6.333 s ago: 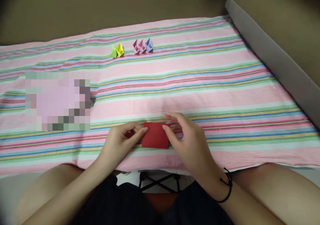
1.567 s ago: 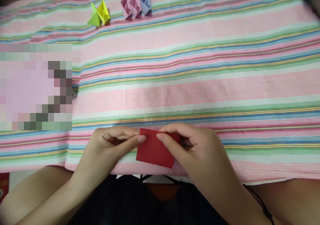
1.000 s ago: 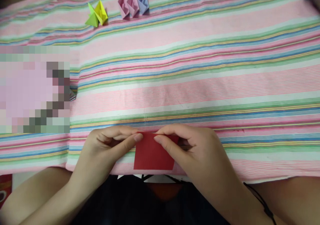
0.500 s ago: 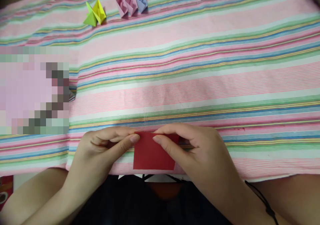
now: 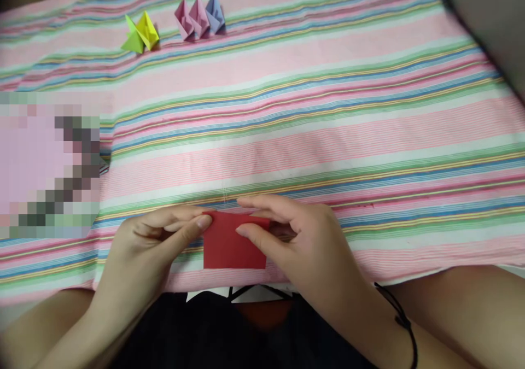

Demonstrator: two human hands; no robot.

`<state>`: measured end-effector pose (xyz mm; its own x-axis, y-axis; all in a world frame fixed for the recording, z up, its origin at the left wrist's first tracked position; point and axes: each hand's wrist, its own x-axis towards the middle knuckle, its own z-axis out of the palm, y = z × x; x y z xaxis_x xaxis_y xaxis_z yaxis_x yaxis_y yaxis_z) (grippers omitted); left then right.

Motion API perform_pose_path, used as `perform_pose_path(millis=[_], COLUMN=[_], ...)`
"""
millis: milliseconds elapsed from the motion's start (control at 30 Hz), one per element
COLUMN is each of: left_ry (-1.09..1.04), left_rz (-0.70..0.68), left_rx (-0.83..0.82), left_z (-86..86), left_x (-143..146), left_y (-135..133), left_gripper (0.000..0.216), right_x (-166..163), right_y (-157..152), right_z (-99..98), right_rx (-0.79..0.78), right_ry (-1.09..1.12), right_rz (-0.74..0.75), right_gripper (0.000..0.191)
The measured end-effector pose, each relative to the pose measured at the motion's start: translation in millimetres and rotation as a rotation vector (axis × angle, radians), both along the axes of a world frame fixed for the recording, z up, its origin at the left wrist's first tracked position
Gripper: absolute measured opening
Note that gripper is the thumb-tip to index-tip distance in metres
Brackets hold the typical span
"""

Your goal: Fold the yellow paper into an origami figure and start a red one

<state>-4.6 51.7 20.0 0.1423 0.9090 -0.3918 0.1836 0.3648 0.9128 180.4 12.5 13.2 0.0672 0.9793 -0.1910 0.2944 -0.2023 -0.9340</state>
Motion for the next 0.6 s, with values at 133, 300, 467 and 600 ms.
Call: perform_pose_path(millis=[133, 300, 467, 600], left_ry=[0.024, 0.033, 0.045, -0.031], left_rz=[-0.015, -0.016, -0.031, -0.094], left_rx=[0.01, 0.02, -0.008, -0.081], left_z=[-0.4, -1.3, 0.3, 0.7], left_x=[-1.8, -2.3, -1.7, 1.4], left_y=[-0.1, -0.1, 0.6, -0.6], left_gripper=[0.002, 0.002, 0.002, 0.003], right_x=[-0.5, -1.3, -0.4, 0.3], right_y=[-0.3, 1.4, 2.9, 4.1], right_z=[-1.4, -1.4, -2.4, 0.3], right_rx=[0.016, 0.061, 0.043, -0.017], right_ry=[0.028, 0.048, 0.005, -0.036], right_rz=[-0.004, 0.008, 0.087, 0.221], right_gripper=[0.024, 0.022, 0.025, 0.027])
